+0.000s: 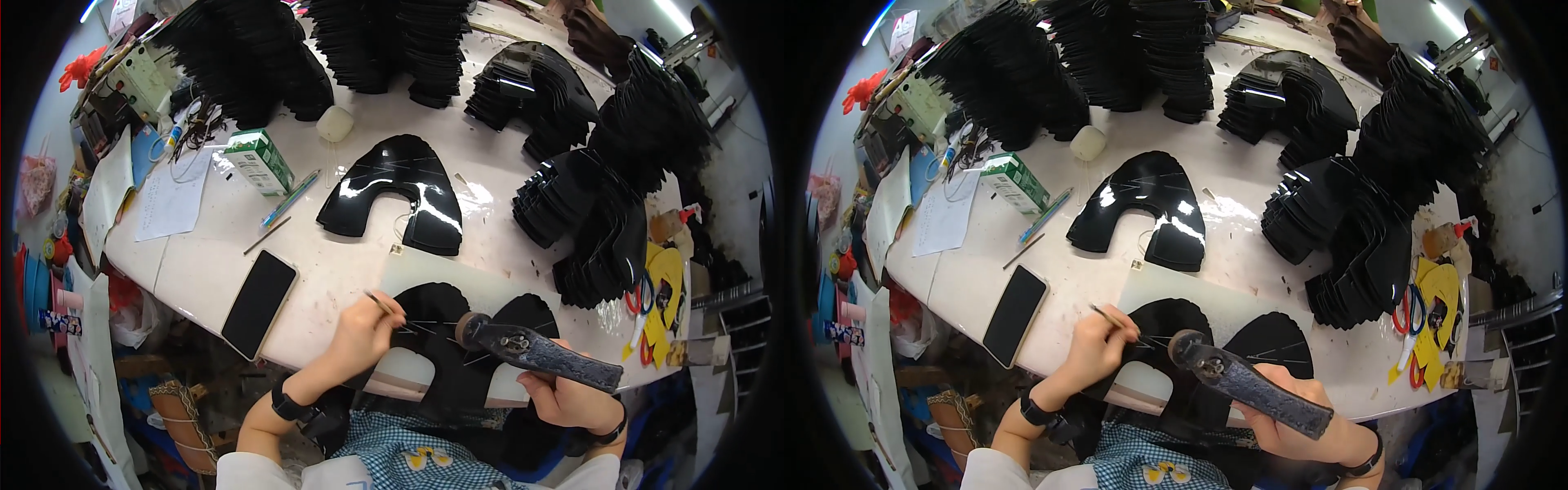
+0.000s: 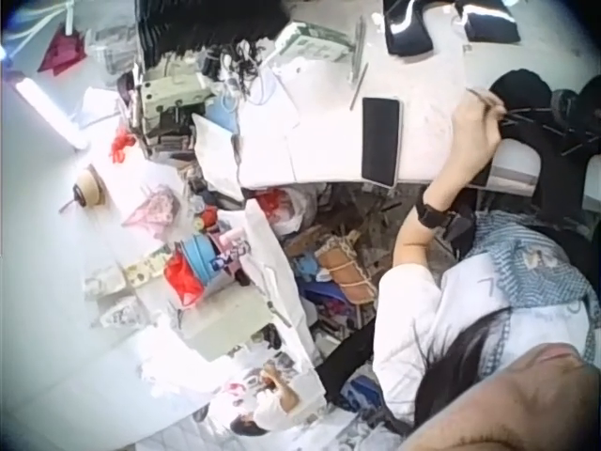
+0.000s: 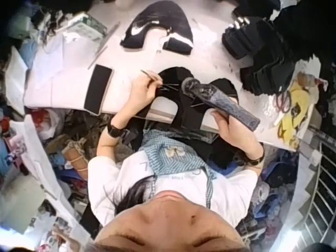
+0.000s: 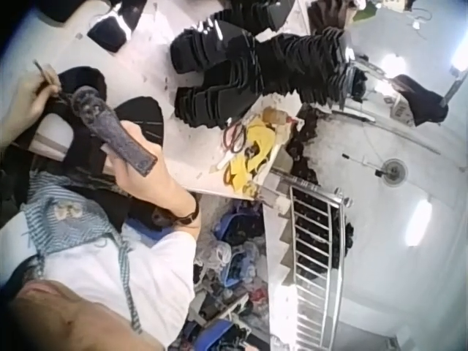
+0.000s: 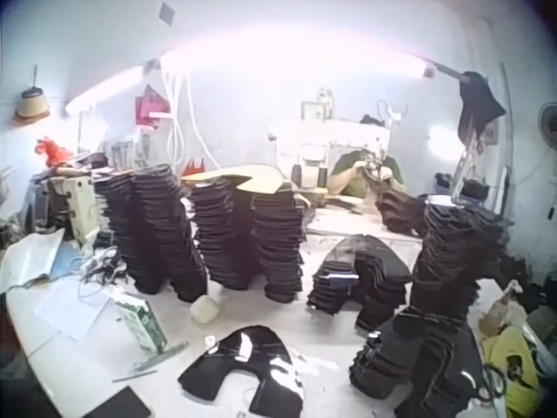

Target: The recorder is assembling shoe components by using an awl-like tool and a hammer to punch holes or secure pieces together on a workbench.

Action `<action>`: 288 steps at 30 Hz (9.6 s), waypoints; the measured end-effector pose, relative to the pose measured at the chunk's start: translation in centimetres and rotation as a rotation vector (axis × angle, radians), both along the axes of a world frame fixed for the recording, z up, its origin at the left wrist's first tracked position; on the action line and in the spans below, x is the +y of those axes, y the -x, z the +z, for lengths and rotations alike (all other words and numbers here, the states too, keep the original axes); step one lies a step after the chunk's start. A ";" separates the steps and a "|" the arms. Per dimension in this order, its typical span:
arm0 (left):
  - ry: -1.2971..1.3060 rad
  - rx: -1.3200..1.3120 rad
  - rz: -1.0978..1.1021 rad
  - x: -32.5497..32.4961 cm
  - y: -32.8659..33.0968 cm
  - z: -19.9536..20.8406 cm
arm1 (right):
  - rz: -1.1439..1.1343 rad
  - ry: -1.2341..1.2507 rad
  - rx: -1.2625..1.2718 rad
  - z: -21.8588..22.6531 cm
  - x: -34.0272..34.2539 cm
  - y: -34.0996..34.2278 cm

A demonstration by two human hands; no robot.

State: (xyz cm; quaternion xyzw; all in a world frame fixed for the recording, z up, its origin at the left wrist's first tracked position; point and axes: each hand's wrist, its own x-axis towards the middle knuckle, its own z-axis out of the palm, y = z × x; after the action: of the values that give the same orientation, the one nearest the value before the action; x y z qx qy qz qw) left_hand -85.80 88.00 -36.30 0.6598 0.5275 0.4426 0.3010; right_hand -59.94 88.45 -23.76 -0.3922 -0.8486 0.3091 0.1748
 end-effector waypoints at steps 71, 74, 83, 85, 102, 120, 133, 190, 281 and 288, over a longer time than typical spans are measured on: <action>0.119 -0.085 -0.204 1.3 -12.9 0.1 | -0.546 0.365 0.174 -5.4 -6.7 -10.6; 0.119 -0.062 -0.223 1.2 -12.8 0.0 | -0.554 0.393 0.148 -4.8 -6.6 -10.4; -0.082 0.166 -0.274 0.5 -13.5 0.6 | -0.426 0.239 0.130 -2.2 -4.9 -8.9; -0.100 0.171 -0.299 0.5 -14.0 1.2 | -0.423 0.174 0.110 -0.6 -7.0 -11.0; 0.117 -0.079 -0.225 1.1 -13.3 0.7 | -0.514 0.301 0.198 -2.8 -6.2 -11.0; 0.039 -0.010 -0.313 0.9 -15.1 0.5 | -0.488 0.344 0.124 -2.5 -6.2 -10.9; -0.175 0.146 -0.378 -0.5 -15.2 0.3 | -0.161 0.231 -0.398 -0.9 -4.5 -9.4; 0.034 0.393 0.252 -2.2 1.4 1.4 | -0.607 0.017 0.231 -11.1 -3.6 -9.4; -0.032 0.413 0.392 -1.8 5.9 -1.1 | 0.159 -0.055 0.247 -11.9 -7.5 4.7; 0.043 0.507 0.101 4.7 6.5 2.5 | 0.182 0.004 0.223 -11.6 -7.0 4.6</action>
State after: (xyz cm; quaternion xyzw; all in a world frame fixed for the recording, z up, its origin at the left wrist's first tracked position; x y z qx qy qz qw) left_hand -92.26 92.68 -33.84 0.7160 0.6275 0.2664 0.1507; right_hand -64.52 81.40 -35.41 -0.2770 -0.8555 0.3669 0.2383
